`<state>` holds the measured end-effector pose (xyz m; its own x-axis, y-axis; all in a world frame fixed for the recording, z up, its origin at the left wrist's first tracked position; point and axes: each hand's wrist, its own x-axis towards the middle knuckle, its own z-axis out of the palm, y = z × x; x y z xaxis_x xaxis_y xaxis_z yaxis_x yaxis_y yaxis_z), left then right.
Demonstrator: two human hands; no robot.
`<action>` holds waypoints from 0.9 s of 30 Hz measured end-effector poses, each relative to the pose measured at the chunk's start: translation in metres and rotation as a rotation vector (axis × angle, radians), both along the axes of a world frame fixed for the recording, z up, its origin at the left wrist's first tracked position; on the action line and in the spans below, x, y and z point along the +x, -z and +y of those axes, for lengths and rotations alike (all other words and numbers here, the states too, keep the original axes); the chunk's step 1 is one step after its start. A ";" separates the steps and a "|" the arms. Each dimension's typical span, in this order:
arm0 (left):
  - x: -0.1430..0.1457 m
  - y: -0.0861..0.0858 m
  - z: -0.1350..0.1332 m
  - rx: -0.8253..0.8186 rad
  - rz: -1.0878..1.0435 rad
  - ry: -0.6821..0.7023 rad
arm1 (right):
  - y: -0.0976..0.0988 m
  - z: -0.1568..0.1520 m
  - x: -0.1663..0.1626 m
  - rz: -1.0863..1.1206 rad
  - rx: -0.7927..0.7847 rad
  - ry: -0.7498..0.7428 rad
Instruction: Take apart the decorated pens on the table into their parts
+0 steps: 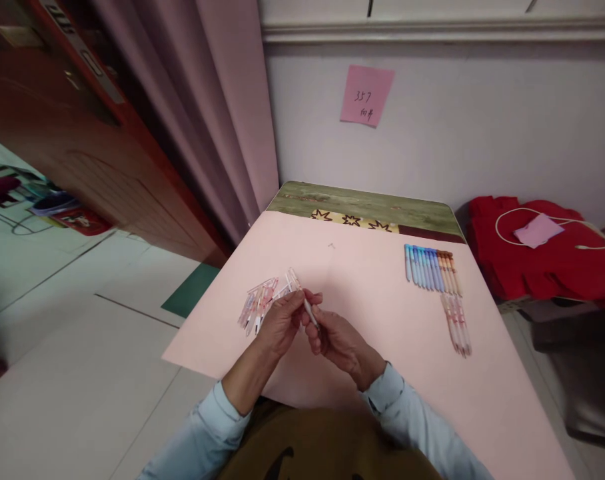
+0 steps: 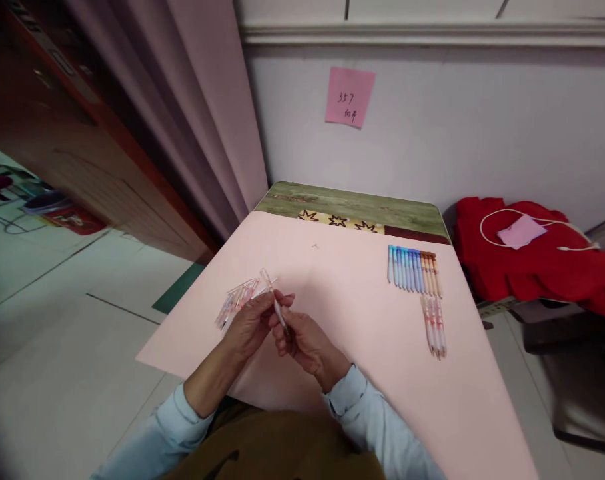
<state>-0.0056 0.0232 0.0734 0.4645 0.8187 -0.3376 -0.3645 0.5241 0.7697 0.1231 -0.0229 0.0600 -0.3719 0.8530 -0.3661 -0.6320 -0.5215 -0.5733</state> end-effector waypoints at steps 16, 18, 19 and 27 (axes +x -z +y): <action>0.003 0.013 0.005 0.069 0.191 -0.353 | 0.008 0.001 -0.004 -0.725 0.302 0.206; 0.001 0.013 0.006 0.052 0.208 -0.330 | 0.008 0.003 -0.004 -0.511 0.130 0.068; 0.001 0.012 0.006 0.039 0.216 -0.316 | 0.008 0.003 -0.005 -0.431 0.066 0.025; 0.000 0.005 0.009 0.071 0.237 -0.385 | 0.005 0.005 -0.011 -0.307 0.031 0.193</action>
